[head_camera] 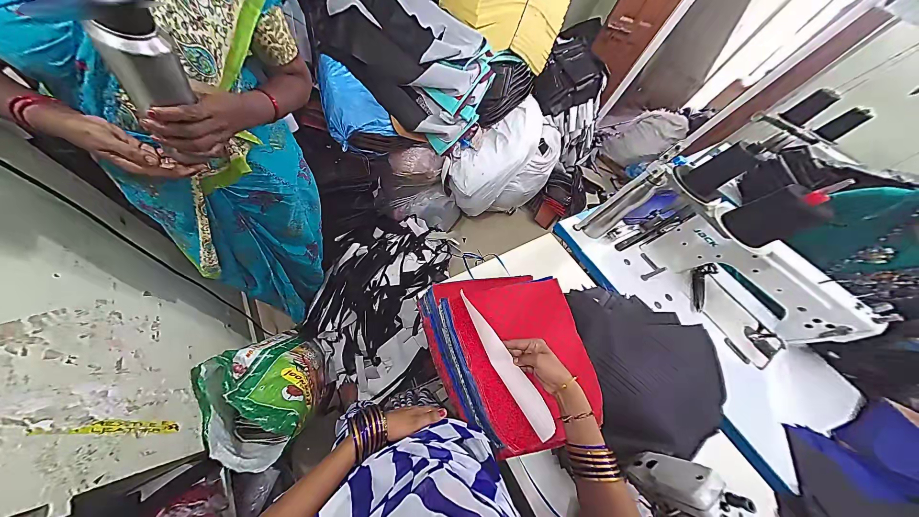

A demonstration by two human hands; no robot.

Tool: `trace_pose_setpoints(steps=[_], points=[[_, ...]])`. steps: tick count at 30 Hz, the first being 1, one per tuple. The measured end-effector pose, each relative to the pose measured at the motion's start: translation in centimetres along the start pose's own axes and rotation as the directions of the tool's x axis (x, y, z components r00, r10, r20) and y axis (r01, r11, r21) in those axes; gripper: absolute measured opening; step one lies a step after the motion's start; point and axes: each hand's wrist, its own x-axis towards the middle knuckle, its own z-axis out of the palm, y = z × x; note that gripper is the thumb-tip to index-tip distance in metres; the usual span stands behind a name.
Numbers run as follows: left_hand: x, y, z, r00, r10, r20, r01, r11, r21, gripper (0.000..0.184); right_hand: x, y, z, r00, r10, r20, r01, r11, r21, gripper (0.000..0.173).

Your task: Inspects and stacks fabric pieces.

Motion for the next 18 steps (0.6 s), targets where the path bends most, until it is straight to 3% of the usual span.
trace_pose_setpoints(steps=[10,13,15,18], points=[[-0.2,0.0,0.0,1.0,0.022,0.005,-0.021,1.0,-0.011,0.057,0.1,0.2,0.5,1.0,0.019,0.014,-0.019,1.0,0.007,0.042],[-0.2,0.1,0.0,1.0,0.017,-0.002,-0.017,1.0,-0.012,0.057,-1.4,-0.3,2.6,0.992,-0.089,-0.091,0.066,0.971,-0.231,0.035],[-0.2,-0.2,0.0,0.999,0.03,-0.01,-0.03,0.999,-0.015,0.058,-3.1,-0.7,4.8,0.96,-0.249,-0.131,0.127,0.798,-0.589,0.032],[-0.1,-0.5,0.0,0.998,0.066,0.001,-0.066,0.998,-0.001,0.059,-4.6,-0.7,8.7,0.947,-0.261,-0.187,-0.031,0.503,-0.864,0.058]])
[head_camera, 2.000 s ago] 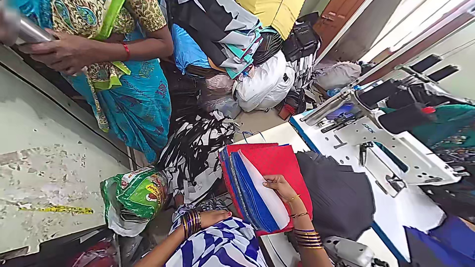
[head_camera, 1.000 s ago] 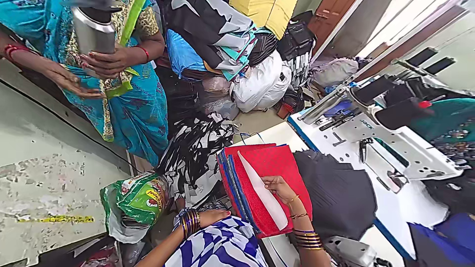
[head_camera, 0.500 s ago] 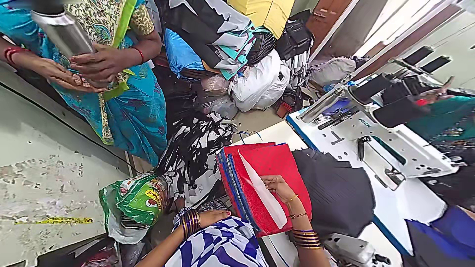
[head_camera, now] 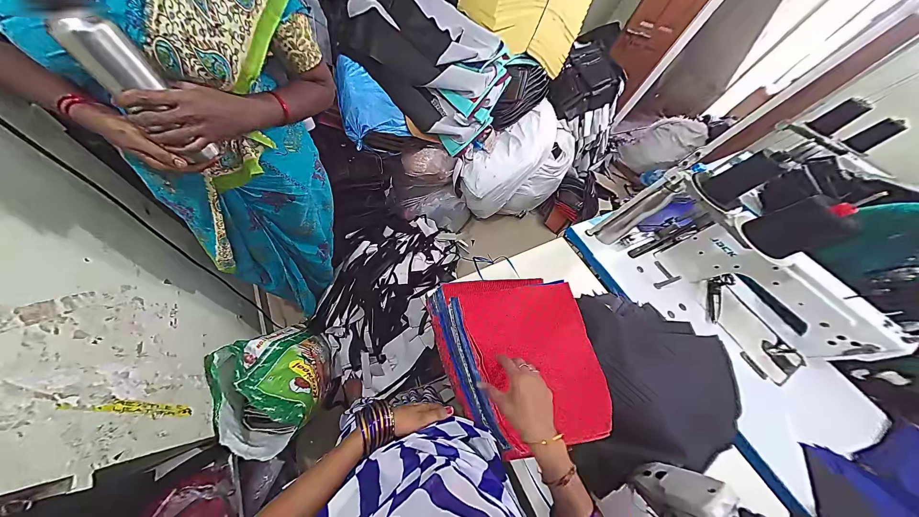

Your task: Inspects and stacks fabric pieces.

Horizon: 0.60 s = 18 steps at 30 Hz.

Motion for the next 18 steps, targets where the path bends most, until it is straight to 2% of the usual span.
trace_pose_setpoints(steps=[2,4,8,11,16,18], points=[[0.2,0.1,0.0,1.0,0.028,0.011,-0.028,1.0,0.01,0.06,-0.2,-1.1,1.6,0.997,0.077,0.026,-0.071,0.978,-0.195,0.071],[0.2,0.4,0.1,1.0,0.02,0.018,-0.021,1.0,0.02,0.061,-0.2,-1.2,2.8,0.997,0.069,-0.021,-0.072,0.958,-0.277,0.074],[0.5,0.6,0.4,1.0,-0.01,0.015,0.009,0.999,0.039,0.06,0.1,-2.3,1.8,0.989,0.12,0.085,-0.087,0.945,-0.314,0.059],[0.6,0.3,0.5,1.0,-0.003,0.011,0.003,0.999,0.037,0.059,0.4,-2.2,1.1,0.987,0.102,0.123,-0.064,0.959,-0.277,0.049],[0.4,0.0,0.4,1.0,0.015,0.011,-0.016,0.999,0.039,0.061,1.4,1.2,0.1,0.995,-0.087,0.053,0.089,0.995,-0.05,0.041],[0.5,-0.2,0.5,1.0,0.009,0.009,-0.01,0.999,0.041,0.061,1.6,1.4,-0.2,0.994,-0.084,0.069,0.087,0.995,-0.045,0.042]])
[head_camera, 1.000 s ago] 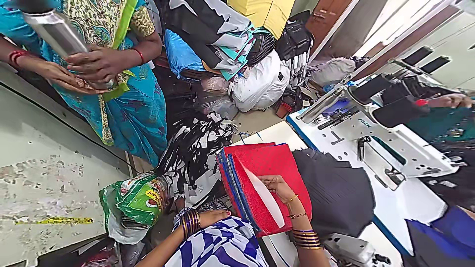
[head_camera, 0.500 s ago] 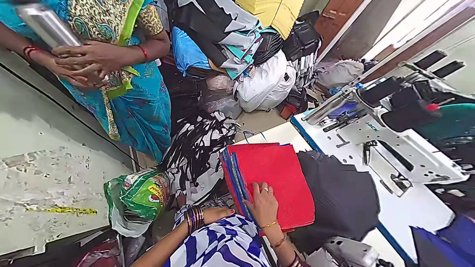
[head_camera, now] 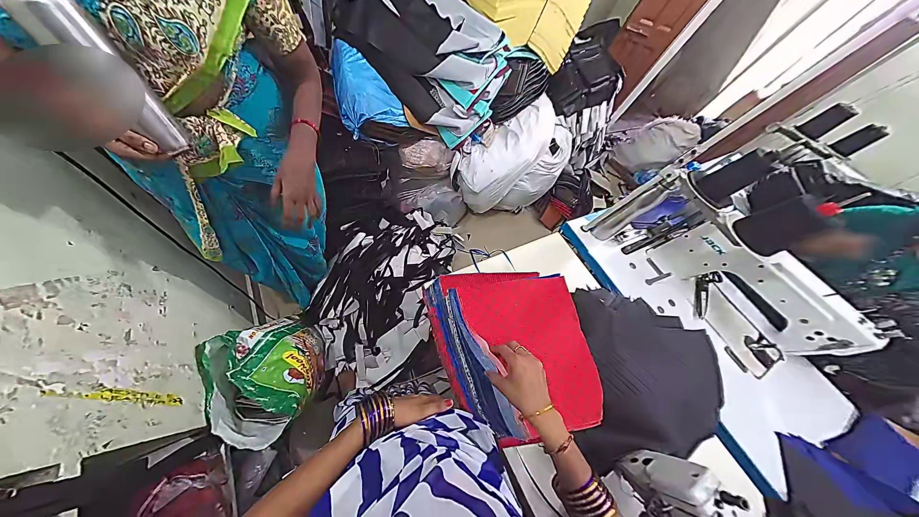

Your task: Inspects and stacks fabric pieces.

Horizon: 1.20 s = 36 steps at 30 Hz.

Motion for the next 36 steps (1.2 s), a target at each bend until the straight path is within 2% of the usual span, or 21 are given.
trace_pose_setpoints(steps=[3,5,9,12,16,20,24,30,36], points=[[-0.2,0.3,-0.1,1.0,-0.006,0.009,0.006,1.0,0.01,0.061,-0.2,-2.8,0.3,0.979,0.169,0.114,-0.146,0.97,-0.192,0.057],[-0.2,0.1,-0.1,1.0,-0.005,0.0,0.005,1.0,0.003,0.061,-0.5,-4.2,1.2,0.962,0.243,0.126,-0.195,0.932,-0.306,0.065],[-0.1,-0.2,0.0,1.0,-0.018,0.001,0.018,1.0,0.011,0.062,-0.9,-4.3,1.8,0.966,0.242,0.096,-0.202,0.929,-0.309,0.069],[0.1,0.3,0.0,1.0,-0.016,0.015,0.016,1.0,-0.003,0.061,-0.9,-4.4,2.0,0.971,0.228,0.077,-0.196,0.934,-0.298,0.058],[0.1,0.4,0.1,1.0,-0.018,-0.017,0.017,0.999,-0.05,0.059,-0.5,-2.7,1.4,0.989,0.146,-0.017,-0.147,0.981,-0.128,0.048],[0.2,0.2,0.0,1.0,-0.019,0.001,0.019,1.0,-0.023,0.059,0.5,0.2,-0.8,0.994,0.108,0.019,-0.11,0.986,0.128,0.044],[0.3,0.1,0.0,1.0,-0.017,-0.003,0.017,0.999,-0.035,0.058,1.7,1.9,-1.9,0.993,0.066,0.1,-0.091,0.96,0.266,0.04],[0.0,0.8,-0.4,1.0,-0.028,-0.004,0.027,0.999,-0.045,0.056,2.9,5.6,-1.6,0.992,0.004,0.123,-0.076,0.807,0.585,0.032],[0.2,1.2,-0.7,1.0,-0.022,0.005,0.022,0.999,-0.029,0.058,2.8,6.0,-1.9,0.99,0.001,0.144,-0.103,0.702,0.705,0.02]])
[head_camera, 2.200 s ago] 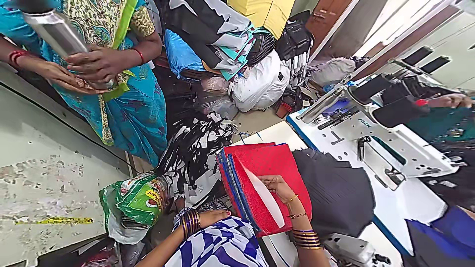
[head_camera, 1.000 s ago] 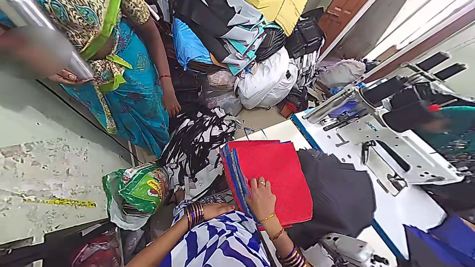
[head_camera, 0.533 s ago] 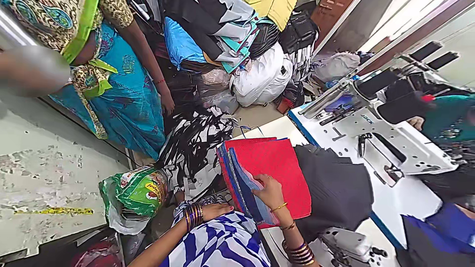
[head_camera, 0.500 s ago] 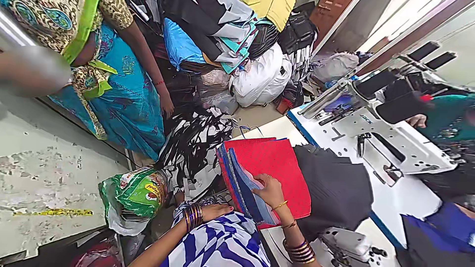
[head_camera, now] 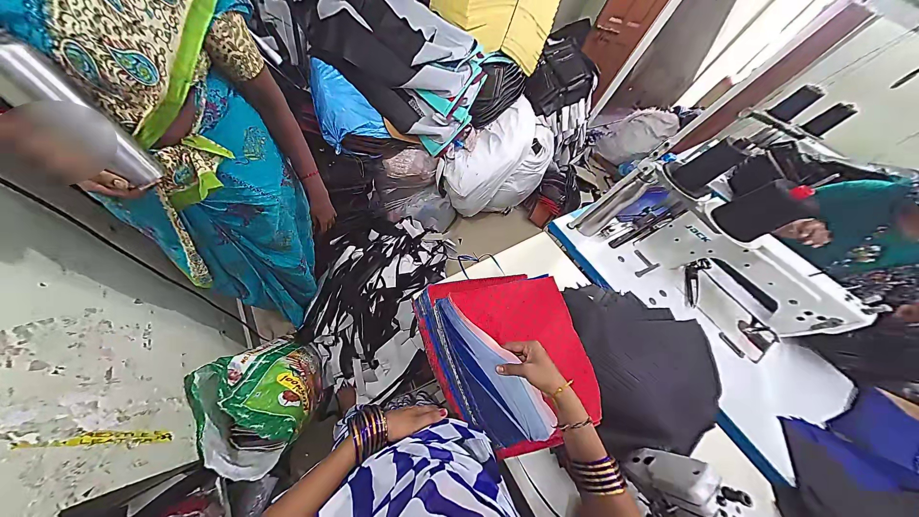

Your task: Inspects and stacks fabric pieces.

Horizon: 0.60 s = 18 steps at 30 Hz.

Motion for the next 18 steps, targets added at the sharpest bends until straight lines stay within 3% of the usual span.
trace_pose_setpoints(steps=[8,18], points=[[0.6,-0.8,-0.2,1.0,0.011,-0.01,-0.011,1.0,-0.004,0.057,0.2,1.1,-0.5,1.0,0.002,0.014,-0.006,0.966,0.26,0.021],[0.3,-0.3,-0.3,0.999,-0.043,-0.025,0.043,0.998,-0.034,0.055,0.4,1.7,-1.3,0.998,-0.008,0.057,-0.01,0.951,0.31,0.021]])
